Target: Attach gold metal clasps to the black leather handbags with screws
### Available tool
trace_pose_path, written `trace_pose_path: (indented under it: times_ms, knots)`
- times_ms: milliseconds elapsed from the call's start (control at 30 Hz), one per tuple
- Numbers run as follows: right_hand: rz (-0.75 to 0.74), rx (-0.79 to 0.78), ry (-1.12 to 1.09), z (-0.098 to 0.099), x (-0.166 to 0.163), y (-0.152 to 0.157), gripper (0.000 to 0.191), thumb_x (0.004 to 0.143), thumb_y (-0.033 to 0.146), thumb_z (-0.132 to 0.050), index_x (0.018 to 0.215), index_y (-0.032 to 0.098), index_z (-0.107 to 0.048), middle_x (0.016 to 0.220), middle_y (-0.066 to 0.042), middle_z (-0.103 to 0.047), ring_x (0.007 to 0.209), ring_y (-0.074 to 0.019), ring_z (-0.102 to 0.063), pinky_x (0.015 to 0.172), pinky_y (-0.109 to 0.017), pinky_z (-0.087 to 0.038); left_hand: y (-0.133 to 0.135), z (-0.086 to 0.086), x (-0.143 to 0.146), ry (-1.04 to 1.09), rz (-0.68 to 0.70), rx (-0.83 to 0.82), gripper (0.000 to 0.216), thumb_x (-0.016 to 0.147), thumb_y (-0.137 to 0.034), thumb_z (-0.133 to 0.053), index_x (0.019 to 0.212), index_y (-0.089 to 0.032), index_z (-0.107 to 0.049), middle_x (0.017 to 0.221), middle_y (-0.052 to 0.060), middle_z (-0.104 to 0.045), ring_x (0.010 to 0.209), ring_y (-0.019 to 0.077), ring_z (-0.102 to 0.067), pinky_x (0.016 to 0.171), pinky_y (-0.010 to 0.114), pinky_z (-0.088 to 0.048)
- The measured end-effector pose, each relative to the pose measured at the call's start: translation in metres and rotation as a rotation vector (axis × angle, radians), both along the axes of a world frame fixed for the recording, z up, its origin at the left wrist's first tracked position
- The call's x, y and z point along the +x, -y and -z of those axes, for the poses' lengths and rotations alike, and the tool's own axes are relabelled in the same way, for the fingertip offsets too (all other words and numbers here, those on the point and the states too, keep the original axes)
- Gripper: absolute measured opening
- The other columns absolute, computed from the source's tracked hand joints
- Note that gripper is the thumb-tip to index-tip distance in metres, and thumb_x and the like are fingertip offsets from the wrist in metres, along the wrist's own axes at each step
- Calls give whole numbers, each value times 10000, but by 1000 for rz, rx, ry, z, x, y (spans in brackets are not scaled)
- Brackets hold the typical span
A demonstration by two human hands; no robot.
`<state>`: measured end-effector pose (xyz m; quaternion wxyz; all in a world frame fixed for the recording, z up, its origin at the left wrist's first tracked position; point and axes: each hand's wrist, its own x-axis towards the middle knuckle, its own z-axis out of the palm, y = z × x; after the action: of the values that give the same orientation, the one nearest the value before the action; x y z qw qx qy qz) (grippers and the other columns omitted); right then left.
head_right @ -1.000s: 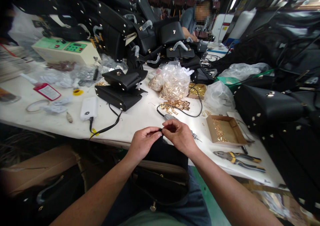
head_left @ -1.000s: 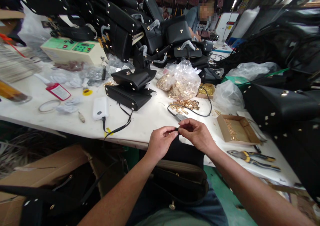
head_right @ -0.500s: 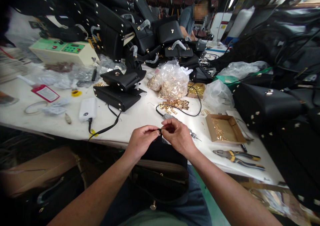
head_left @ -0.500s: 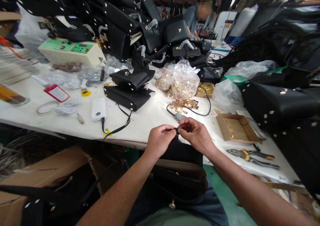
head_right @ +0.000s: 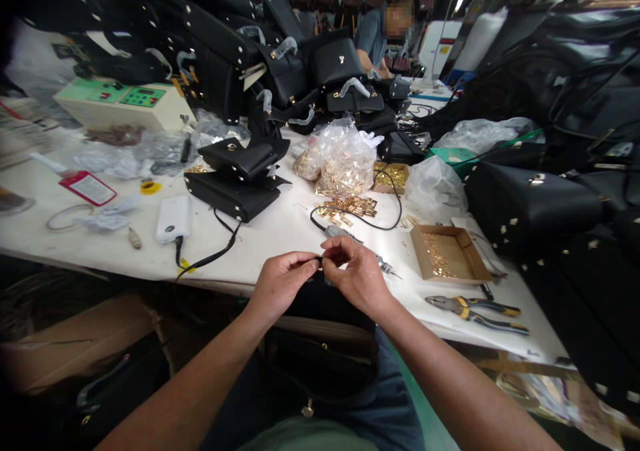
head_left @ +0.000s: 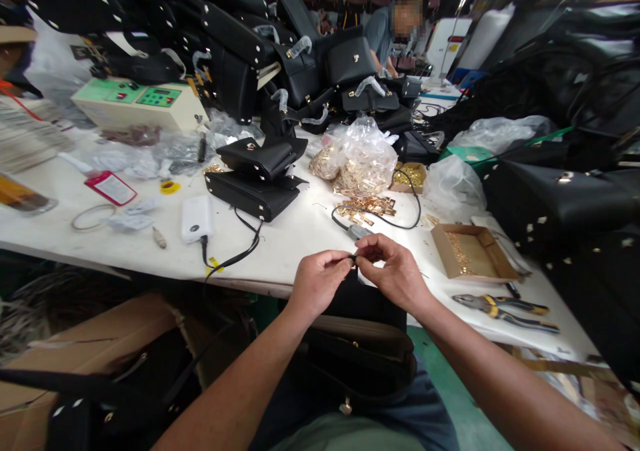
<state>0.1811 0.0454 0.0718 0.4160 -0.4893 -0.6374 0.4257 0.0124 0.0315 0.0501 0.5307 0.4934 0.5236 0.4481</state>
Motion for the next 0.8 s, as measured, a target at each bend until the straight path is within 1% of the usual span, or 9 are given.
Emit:
trace_pose_path:
  times_ms: [133, 233, 400, 600, 800]
  knots:
    - [15, 26, 14, -1, 0, 3, 203, 795, 232, -669, 997, 221, -660, 795, -8, -699, 690, -164, -632, 680, -294, -524, 1, -2, -1, 3, 46, 7, 255, 843, -347, -698, 991, -169, -805, 918, 59, -803, 826, 201, -732, 735, 264, -553]
    - [15, 8, 6, -2, 0, 3, 216, 795, 227, -668, 1010, 216, -657, 788, -5, -690, 665, -155, -615, 651, -287, -510, 1, -6, -1, -5, 53, -1, 238, 841, -335, -692, 967, -168, -805, 909, 62, -803, 818, 200, -734, 726, 260, -552]
    - [15, -28, 4, -2, 0, 4, 235, 788, 230, -669, 1022, 211, -666, 797, -7, -685, 677, -154, -614, 643, -280, -501, 2, -10, 1, -36, 6, -2, 196, 806, -303, -699, 907, -172, -803, 841, 54, -800, 770, 199, -737, 689, 259, -556]
    - [-4, -54, -37, -2, 1, 3, 255, 776, 225, -673, 1030, 214, -654, 831, -12, -690, 731, -162, -640, 672, -276, -517, 4, -10, 3, -37, -27, -7, 168, 777, -289, -710, 866, -177, -798, 800, 44, -792, 751, 195, -737, 693, 257, -555]
    - [-14, 7, 0, 1, 0, 5, 248, 788, 183, -640, 1033, 215, -646, 829, -3, -670, 729, -156, -624, 695, -285, -510, 4, -8, 4, -6, -53, -23, 153, 753, -278, -723, 843, -176, -793, 777, 36, -784, 718, 180, -721, 673, 252, -542]
